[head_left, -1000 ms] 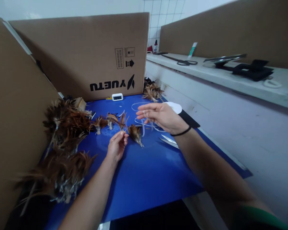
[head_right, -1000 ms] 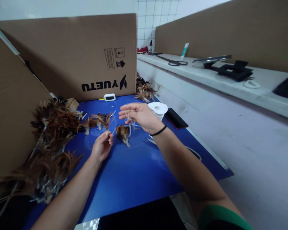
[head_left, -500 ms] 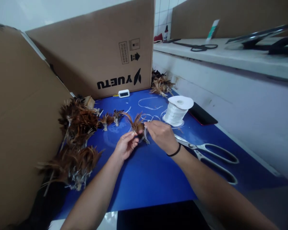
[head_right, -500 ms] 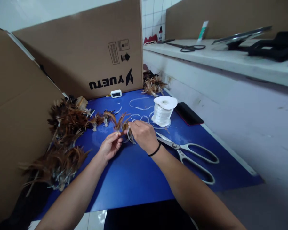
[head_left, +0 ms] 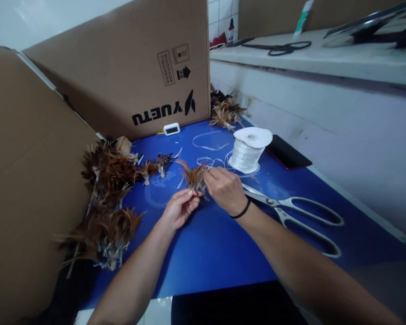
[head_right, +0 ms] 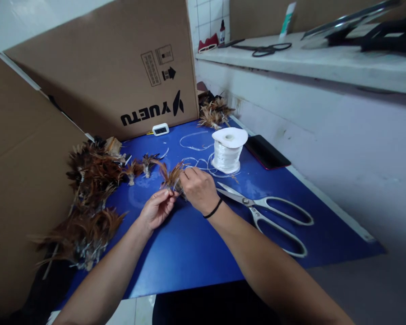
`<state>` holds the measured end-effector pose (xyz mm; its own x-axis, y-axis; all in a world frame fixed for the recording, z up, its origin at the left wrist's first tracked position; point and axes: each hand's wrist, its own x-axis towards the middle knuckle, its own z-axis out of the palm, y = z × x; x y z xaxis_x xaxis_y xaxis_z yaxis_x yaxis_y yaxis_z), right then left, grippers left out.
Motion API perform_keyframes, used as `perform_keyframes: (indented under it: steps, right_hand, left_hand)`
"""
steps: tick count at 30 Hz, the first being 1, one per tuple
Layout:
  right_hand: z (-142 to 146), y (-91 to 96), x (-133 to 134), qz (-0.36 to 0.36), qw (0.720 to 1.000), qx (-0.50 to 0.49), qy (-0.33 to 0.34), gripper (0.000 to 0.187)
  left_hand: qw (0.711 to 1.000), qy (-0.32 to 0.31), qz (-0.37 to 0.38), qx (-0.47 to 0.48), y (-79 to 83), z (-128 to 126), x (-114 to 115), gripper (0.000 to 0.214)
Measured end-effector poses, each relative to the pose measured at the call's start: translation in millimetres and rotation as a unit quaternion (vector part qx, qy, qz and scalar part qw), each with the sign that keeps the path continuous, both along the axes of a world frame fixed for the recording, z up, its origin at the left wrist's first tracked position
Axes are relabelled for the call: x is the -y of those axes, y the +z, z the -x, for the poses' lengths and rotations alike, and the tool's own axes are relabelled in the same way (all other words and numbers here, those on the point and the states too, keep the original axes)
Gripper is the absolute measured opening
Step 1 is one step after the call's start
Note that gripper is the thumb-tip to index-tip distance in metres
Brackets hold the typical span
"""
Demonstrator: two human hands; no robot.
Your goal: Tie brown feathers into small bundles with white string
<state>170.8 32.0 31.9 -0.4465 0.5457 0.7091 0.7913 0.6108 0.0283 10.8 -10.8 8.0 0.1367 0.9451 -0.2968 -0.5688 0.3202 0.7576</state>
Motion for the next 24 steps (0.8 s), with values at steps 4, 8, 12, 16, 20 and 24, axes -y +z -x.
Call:
perform_keyframes:
  steps: [4, 8, 12, 16, 20, 24]
  right_hand:
    - [-2, 3.9, -1, 0.041, 0.999, -0.015, 0.013, 0.024]
    - [-4, 7.6, -3, 0.1, 0.989, -0.066, 0.09, 0.023]
    - [-5, 11.3, -1, 0.271, 0.939, -0.102, 0.186, 0.026]
    - [-4, 20.0, 8, 0.373, 0.898, -0.097, 0.21, 0.025]
    - [-2, 27.5, 16, 0.365, 0.908, -0.049, 0.2, 0.024]
    - [0, 33.8, 20, 0.339, 0.922, 0.029, 0.184, 0.024]
  left_hand:
    - [0.999, 0.041, -0.004, -0.009, -0.9, 2, -4, 0.009]
    - [0.996, 0.077, -0.03, -0.046, -2.1, 7, -8, 0.012]
    - [0.987, 0.103, -0.064, -0.106, -1.5, 10, -9, 0.015]
    - [0.973, 0.102, -0.104, -0.181, -0.8, 9, -9, 0.017]
    - [0.934, 0.115, -0.145, -0.306, -0.2, 9, -8, 0.018]
    - [0.816, 0.101, -0.25, -0.511, 3.8, 9, -3, 0.019]
